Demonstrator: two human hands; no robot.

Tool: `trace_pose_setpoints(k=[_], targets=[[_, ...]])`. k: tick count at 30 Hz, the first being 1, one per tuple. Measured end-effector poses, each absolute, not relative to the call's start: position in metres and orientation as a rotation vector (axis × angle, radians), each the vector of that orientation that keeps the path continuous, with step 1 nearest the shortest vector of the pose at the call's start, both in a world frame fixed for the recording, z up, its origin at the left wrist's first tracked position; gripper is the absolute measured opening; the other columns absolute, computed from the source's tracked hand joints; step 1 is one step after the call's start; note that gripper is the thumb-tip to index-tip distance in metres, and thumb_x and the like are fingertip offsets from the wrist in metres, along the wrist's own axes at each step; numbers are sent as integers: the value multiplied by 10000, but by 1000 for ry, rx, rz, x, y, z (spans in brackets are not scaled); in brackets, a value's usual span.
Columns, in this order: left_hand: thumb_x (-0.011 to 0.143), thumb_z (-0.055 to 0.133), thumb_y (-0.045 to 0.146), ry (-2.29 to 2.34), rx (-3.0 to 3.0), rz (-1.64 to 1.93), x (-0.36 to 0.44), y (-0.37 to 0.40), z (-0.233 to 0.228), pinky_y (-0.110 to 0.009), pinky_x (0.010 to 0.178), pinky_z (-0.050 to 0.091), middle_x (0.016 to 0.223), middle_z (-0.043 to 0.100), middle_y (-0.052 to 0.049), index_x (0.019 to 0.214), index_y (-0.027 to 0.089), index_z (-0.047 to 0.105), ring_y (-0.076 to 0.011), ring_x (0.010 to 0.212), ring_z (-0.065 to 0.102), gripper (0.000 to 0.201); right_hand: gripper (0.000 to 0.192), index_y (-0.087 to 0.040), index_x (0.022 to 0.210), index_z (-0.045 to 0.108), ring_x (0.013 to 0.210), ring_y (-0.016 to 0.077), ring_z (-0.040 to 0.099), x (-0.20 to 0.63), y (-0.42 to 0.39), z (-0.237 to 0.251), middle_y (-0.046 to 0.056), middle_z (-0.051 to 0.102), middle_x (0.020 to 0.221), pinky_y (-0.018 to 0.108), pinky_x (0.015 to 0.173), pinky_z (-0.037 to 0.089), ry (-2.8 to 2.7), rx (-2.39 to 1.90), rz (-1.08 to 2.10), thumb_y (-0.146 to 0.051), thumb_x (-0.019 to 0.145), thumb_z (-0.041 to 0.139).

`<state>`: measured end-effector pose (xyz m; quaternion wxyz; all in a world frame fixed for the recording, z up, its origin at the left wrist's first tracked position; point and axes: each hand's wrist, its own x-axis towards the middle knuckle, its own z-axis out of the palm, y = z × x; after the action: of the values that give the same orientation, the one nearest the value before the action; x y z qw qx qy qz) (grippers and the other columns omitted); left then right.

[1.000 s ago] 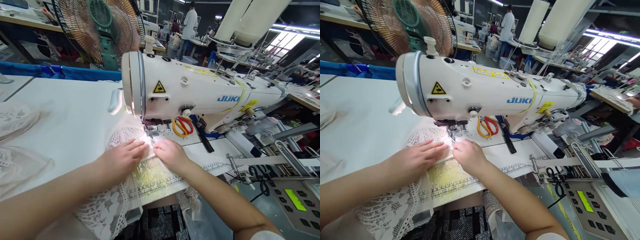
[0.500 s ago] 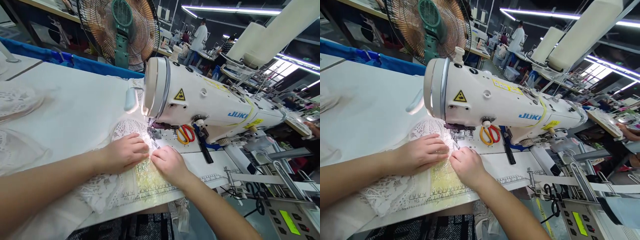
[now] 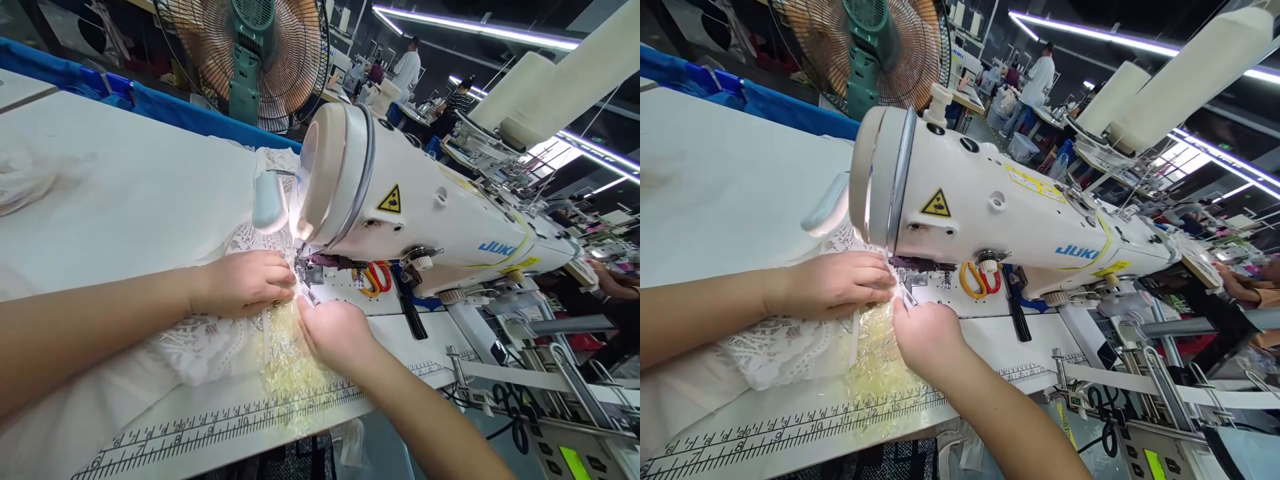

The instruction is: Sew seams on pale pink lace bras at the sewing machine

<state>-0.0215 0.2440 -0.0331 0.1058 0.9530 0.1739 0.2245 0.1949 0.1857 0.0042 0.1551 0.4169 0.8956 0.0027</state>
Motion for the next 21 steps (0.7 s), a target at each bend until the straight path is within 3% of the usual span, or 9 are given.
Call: trace_pose_setpoints(k=[7, 11, 14, 21], targets=[[910, 366, 216, 572, 2908, 536, -22, 254, -19, -407, 815, 487, 1042, 709, -135, 1061, 236, 718, -270, 940, 606, 384, 658, -55, 1454, 352, 577, 223, 635, 178, 189, 8, 132, 700, 681, 299, 484, 442, 2409, 1247, -7, -162, 830, 530], [926, 347, 242, 575, 2931, 609, -26, 263, -22, -365, 706, 485, 968, 713, -145, 1056, 233, 717, -249, 847, 631, 393, 665, -28, 1423, 400, 559, 229, 635, 172, 190, 12, 137, 690, 647, 309, 475, 460, 2405, 1271, -46, -132, 786, 563], [932, 352, 290, 599, 2942, 620, -31, 271, -33, -346, 637, 469, 1032, 708, -138, 1094, 248, 703, -245, 838, 642, 389, 668, -17, 1408, 420, 545, 221, 631, 170, 190, 15, 132, 682, 625, 301, 469, 463, 2411, 1293, -52, -119, 766, 574], [903, 397, 267, 763, 2943, 546, -33, 282, -37, -357, 692, 467, 994, 717, -92, 1088, 267, 704, -232, 790, 635, 358, 652, -3, 1399, 425, 528, 224, 624, 172, 189, 12, 125, 679, 612, 300, 444, 443, 2445, 1284, -36, -127, 774, 561]])
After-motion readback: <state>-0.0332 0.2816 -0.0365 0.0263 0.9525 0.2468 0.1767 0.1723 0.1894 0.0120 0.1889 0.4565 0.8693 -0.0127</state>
